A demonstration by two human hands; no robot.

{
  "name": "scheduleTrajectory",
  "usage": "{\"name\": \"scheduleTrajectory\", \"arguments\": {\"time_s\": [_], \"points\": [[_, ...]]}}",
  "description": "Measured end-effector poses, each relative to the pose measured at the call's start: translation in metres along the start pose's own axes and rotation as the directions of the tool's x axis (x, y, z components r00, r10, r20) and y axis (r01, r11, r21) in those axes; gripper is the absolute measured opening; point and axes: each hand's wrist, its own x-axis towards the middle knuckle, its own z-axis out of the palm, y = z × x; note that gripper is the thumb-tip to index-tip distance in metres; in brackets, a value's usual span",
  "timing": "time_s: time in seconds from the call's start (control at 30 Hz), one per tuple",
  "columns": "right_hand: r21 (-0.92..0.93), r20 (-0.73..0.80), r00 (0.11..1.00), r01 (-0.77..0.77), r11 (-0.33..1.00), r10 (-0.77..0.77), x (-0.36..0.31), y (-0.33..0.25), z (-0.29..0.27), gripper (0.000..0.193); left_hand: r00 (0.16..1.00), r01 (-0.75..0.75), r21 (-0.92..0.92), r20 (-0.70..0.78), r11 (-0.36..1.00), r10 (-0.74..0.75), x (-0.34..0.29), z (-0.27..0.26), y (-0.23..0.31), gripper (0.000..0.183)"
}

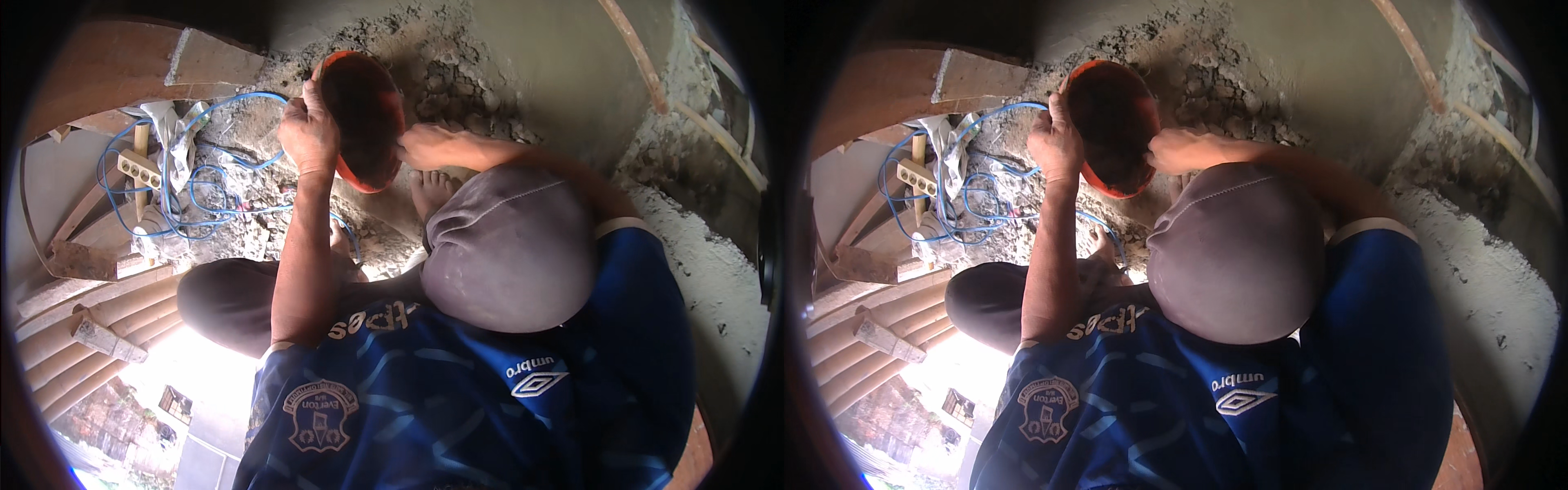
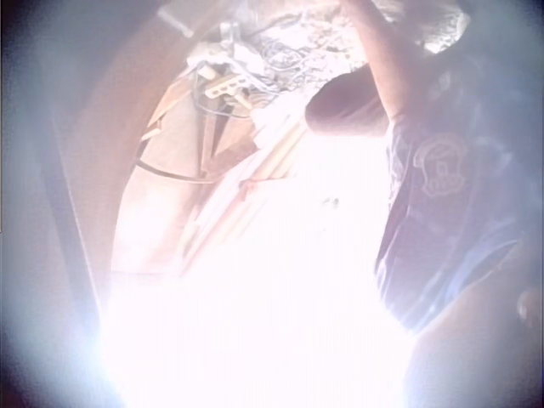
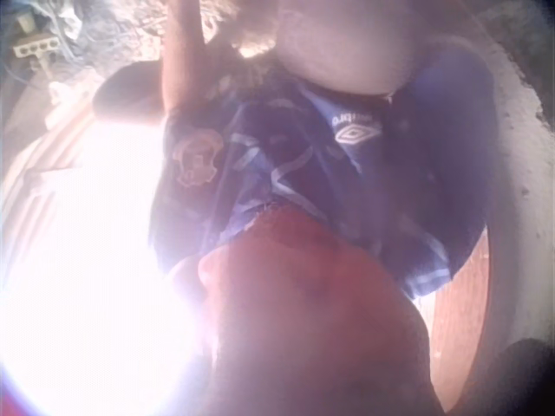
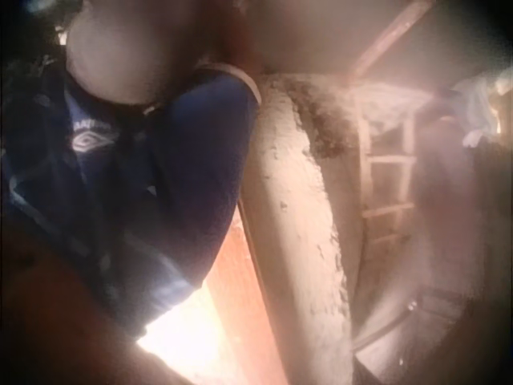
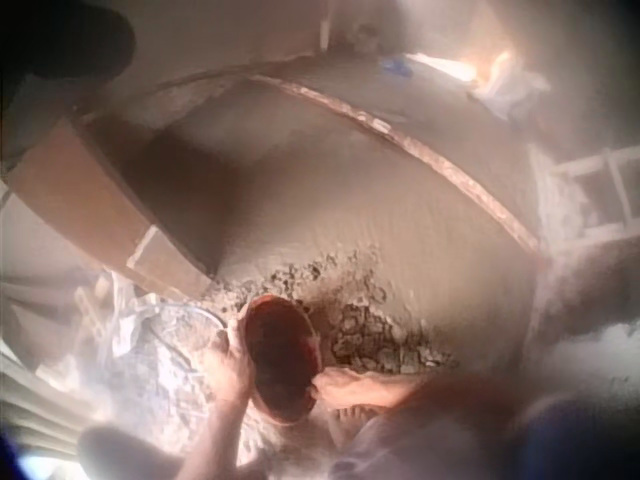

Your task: The person scoops cement from a red bucket using a trowel and applies it to a curved wall surface. They repeatedly smooth and spread the cement mixture to cover the rough wall area.

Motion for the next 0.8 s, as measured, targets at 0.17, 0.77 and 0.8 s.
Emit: {"name": "scheduleTrajectory", "arguments": {"time_s": [0.17,0.77,0.8], "points": [[0.168,-0.023,0.999,0.040,0.985,-0.037,0.014,0.001,0.021,0.037,0.998,0.030,-0.026,-0.050,0.999,-0.031,-0.008,-0.009,0.002,0.049],[0.446,-0.022,0.930,0.338,0.829,-0.367,-0.045,0.010,-0.026,0.019,0.990,0.139,-0.107,-0.017,0.984,-0.142,0.012,-0.007,0.002,0.052],[0.444,-0.002,0.948,0.287,0.849,-0.320,-0.049,0.009,-0.027,0.020,0.991,0.122,-0.122,-0.037,0.985,-0.127,0.015,-0.009,-0.004,0.052]]}}
